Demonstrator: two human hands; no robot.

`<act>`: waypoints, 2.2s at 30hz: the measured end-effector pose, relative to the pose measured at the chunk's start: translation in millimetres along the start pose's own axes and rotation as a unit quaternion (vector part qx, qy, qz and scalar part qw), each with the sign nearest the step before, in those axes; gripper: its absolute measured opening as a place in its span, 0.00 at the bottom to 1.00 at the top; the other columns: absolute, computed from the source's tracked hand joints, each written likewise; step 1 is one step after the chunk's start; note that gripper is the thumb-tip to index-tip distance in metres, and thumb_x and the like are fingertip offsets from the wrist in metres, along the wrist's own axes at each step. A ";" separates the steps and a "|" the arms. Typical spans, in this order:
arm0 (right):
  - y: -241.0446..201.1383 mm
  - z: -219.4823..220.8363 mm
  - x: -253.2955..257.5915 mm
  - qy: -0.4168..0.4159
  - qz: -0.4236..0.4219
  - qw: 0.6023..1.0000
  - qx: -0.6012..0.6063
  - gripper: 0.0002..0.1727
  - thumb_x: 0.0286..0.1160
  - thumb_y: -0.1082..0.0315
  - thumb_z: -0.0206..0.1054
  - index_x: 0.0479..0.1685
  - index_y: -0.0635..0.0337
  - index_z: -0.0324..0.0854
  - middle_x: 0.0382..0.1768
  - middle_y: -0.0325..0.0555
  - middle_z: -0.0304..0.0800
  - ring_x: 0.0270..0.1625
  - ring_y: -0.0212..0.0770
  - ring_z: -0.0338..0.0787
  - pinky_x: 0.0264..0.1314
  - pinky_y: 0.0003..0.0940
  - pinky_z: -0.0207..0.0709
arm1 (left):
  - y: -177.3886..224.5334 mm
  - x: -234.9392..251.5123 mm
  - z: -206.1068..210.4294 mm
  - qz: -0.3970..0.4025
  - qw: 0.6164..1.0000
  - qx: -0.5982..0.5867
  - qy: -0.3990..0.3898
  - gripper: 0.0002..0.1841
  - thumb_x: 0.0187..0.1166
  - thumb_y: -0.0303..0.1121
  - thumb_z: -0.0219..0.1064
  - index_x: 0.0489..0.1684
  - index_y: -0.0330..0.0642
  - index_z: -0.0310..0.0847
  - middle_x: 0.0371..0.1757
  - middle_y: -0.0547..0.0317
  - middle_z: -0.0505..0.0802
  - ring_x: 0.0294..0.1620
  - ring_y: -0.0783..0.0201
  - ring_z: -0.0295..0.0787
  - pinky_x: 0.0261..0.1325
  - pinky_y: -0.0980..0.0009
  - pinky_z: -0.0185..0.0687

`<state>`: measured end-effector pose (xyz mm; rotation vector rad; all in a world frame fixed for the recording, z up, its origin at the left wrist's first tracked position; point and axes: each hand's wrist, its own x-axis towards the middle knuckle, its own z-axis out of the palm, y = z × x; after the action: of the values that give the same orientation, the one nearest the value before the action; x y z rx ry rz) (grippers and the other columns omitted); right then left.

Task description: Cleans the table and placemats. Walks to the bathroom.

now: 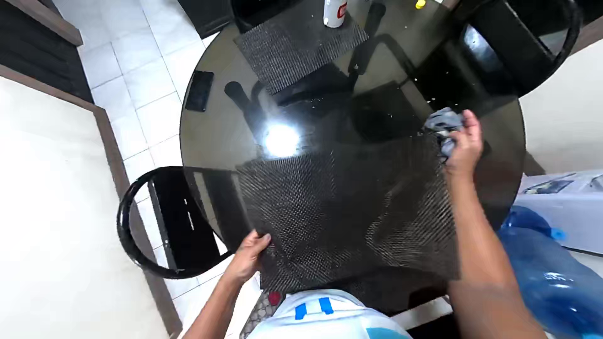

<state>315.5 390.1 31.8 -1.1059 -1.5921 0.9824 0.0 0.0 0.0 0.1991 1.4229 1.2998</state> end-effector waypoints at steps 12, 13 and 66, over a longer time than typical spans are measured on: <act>9.6 248.0 -84.1 -0.353 -0.175 0.860 -0.326 0.31 0.66 0.51 0.73 0.74 0.44 0.84 0.89 0.46 0.67 0.92 0.61 0.57 0.86 0.67 0.57 | -52.2 38.1 31.9 0.279 0.683 0.668 0.097 0.39 0.76 0.58 0.68 0.84 0.43 0.73 0.87 0.29 0.68 0.88 0.21 0.55 0.85 0.24 0.47; 21.9 276.9 -101.8 -0.396 -0.196 0.824 -0.354 0.34 0.70 0.43 0.71 0.80 0.37 0.79 0.95 0.43 0.54 0.96 0.63 0.43 0.89 0.76 0.40 | -67.4 53.1 39.5 0.293 0.667 0.682 0.059 0.38 0.78 0.63 0.63 0.84 0.50 0.74 0.88 0.34 0.68 0.89 0.24 0.54 0.85 0.22 0.43; 160.2 80.6 179.7 -0.078 0.026 0.896 -0.437 0.25 0.91 0.68 0.47 0.80 0.69 0.71 0.77 0.71 0.76 0.82 0.73 0.71 0.84 0.67 0.62 | 5.7 219.8 -32.5 0.123 0.682 0.633 0.345 0.44 0.85 0.68 0.38 0.93 0.45 0.58 0.92 0.30 0.57 0.94 0.29 0.44 0.91 0.31 0.32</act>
<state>242.8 597.9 -94.6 -1.6937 -2.2303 0.3506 -104.0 143.7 -134.0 0.9100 2.8772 0.2814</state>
